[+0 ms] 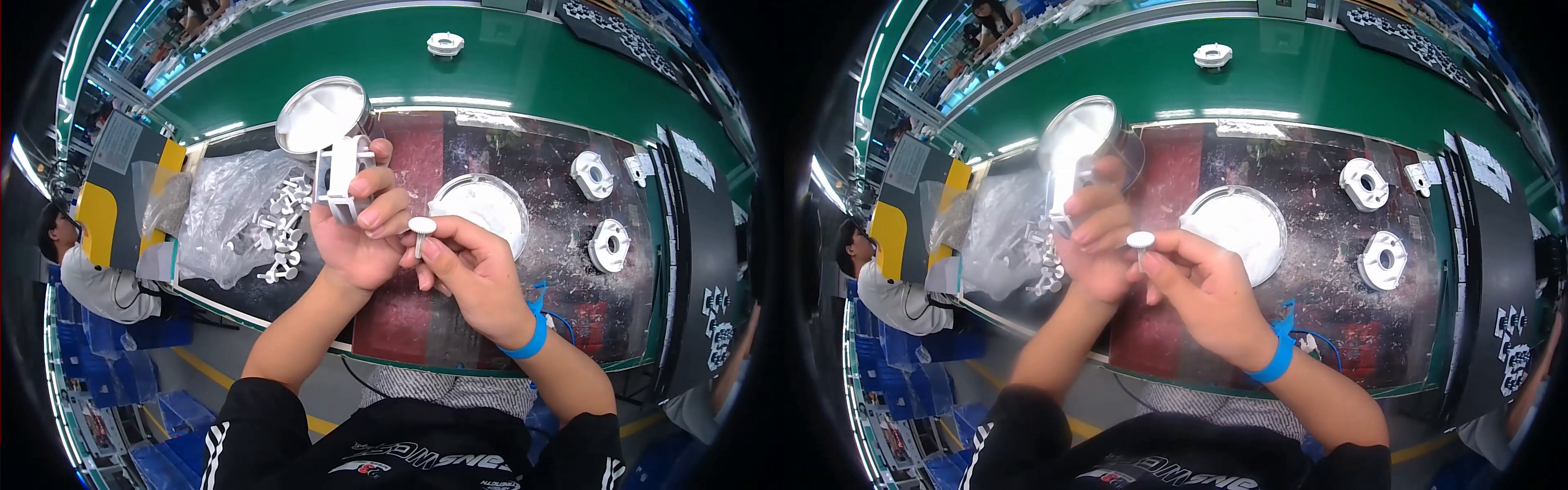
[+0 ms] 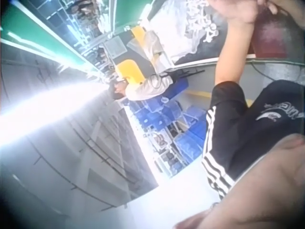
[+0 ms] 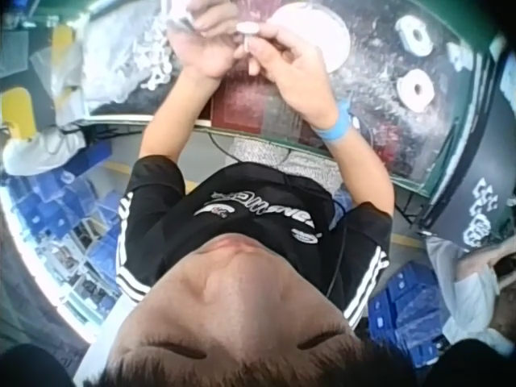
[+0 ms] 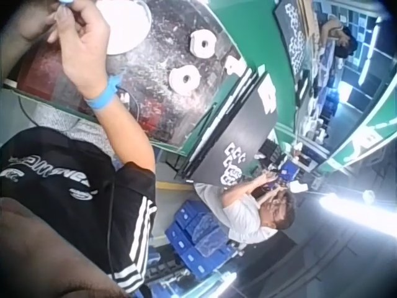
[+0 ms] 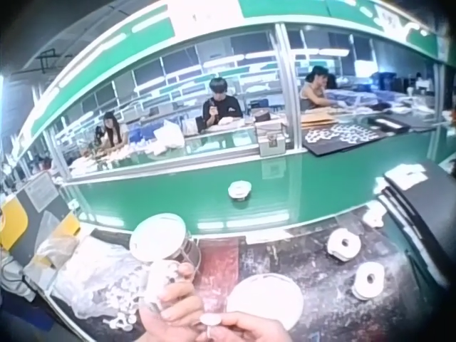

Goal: Assembling small plastic clips and components into circular white lighting fixture housings at a factory workbench.

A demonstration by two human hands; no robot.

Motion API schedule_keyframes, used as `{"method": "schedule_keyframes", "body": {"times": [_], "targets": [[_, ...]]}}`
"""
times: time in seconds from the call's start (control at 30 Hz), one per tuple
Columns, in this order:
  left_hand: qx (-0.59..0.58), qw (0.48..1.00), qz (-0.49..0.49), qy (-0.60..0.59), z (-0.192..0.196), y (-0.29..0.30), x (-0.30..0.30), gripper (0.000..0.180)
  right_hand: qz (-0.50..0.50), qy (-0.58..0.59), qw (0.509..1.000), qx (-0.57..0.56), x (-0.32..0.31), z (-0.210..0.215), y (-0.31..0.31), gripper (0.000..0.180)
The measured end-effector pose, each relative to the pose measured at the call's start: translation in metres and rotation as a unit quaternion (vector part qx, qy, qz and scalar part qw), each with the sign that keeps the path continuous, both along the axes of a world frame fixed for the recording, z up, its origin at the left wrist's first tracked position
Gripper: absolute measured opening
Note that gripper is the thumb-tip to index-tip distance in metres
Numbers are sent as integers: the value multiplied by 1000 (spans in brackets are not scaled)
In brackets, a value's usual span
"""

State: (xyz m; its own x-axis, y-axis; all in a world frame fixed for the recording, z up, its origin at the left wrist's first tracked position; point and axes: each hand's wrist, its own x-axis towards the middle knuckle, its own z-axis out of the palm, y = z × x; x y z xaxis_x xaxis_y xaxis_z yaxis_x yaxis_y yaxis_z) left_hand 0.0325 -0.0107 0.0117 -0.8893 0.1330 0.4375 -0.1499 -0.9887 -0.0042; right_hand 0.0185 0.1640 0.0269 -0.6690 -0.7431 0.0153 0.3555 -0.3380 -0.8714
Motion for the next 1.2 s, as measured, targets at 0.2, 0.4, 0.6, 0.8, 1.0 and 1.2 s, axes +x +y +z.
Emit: {"method": "schedule_keyframes", "body": {"times": [0.2, 0.4, 0.6, 0.8, 1.0, 1.2], "targets": [[16, 1000, 7, -23, -5, -1, 2, 52, 0, -21, 1000, 2, 0, -5, -5, 24], [13, 999, 10, -35, -4, 1, 0, 51, 12, -61, 998, -16, -1, -5, 0, 26], [16, 998, 21, -49, 2, 3, 3, 51, 22, -67, 997, -21, -1, -6, -2, 27], [-2, 997, 32, -66, 1, 2, 2, 50, 23, -72, 997, -24, -1, -6, -2, 26], [11, 994, 41, -96, 4, 6, 4, 51, 22, -75, 997, -26, -1, -7, -2, 26], [-29, 988, 82, -126, 4, 8, 7, 54, 17, -77, 996, -27, -1, -8, -2, 27]]}}
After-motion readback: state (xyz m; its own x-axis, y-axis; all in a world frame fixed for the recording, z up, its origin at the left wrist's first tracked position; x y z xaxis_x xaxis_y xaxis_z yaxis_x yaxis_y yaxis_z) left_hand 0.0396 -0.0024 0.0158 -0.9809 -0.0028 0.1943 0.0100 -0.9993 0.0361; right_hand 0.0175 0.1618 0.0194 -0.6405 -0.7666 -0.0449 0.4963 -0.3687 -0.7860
